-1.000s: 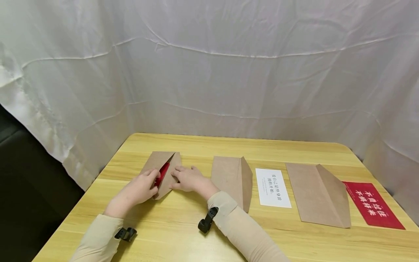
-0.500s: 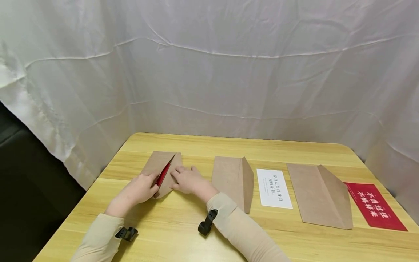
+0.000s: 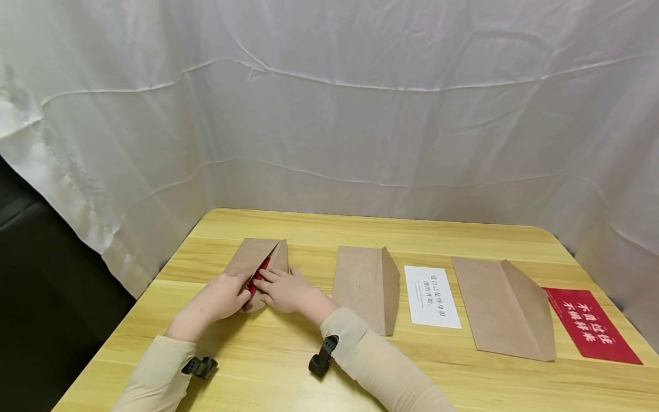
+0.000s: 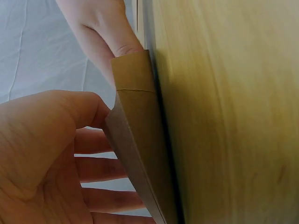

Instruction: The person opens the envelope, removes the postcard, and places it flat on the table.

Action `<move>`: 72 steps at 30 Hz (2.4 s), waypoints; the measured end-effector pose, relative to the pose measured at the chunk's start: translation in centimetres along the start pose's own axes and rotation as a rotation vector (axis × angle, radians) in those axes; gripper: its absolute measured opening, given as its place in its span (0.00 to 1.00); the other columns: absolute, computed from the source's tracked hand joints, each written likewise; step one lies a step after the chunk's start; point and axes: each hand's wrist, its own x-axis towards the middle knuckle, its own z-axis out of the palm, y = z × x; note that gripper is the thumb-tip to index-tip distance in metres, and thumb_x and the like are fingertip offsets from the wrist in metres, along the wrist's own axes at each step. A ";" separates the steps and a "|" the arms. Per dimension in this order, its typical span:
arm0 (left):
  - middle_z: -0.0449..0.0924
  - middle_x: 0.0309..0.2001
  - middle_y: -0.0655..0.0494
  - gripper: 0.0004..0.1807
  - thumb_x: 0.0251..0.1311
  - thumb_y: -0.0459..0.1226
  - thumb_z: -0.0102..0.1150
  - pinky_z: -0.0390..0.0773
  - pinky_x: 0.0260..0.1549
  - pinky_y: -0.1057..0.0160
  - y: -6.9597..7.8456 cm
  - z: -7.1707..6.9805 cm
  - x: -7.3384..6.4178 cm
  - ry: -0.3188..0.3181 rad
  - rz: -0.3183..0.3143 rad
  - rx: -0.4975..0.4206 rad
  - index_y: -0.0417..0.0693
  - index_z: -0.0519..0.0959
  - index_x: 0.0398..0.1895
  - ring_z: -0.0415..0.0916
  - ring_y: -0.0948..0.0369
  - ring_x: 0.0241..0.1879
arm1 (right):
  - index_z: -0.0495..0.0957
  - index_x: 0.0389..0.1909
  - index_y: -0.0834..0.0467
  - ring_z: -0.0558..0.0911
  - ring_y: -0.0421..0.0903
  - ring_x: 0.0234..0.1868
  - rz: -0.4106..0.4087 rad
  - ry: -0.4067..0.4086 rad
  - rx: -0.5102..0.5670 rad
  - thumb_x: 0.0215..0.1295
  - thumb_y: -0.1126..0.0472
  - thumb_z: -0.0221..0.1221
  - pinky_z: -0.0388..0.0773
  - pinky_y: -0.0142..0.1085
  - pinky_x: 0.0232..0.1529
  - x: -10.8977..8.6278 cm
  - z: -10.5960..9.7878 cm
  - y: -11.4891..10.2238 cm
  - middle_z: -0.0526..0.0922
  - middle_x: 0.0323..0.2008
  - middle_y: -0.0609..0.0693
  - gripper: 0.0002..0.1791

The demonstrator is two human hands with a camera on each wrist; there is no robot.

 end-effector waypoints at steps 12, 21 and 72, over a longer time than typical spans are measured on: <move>0.84 0.45 0.43 0.23 0.65 0.37 0.55 0.79 0.34 0.53 0.1 -0.1 0.1 -0.021 -0.016 -0.001 0.39 0.73 0.62 0.78 0.56 0.33 | 0.55 0.75 0.38 0.51 0.41 0.78 0.069 -0.021 0.083 0.74 0.37 0.39 0.51 0.54 0.75 0.3 0.1 0.9 0.53 0.77 0.40 0.31; 0.83 0.45 0.46 0.23 0.64 0.38 0.56 0.79 0.37 0.52 0.1 0.1 0.2 -0.036 -0.032 -0.016 0.42 0.74 0.61 0.76 0.58 0.33 | 0.61 0.73 0.41 0.55 0.43 0.77 0.106 -0.003 0.139 0.73 0.37 0.43 0.52 0.54 0.75 0.1 -0.1 2.2 0.57 0.76 0.43 0.31; 0.82 0.52 0.45 0.25 0.60 0.39 0.56 0.79 0.49 0.46 0.9 -0.1 -0.1 -0.063 -0.006 -0.002 0.46 0.75 0.62 0.81 0.53 0.46 | 0.62 0.72 0.53 0.69 0.52 0.68 0.356 0.197 0.181 0.71 0.36 0.45 0.69 0.52 0.64 0.4 0.8 4.7 0.71 0.64 0.54 0.36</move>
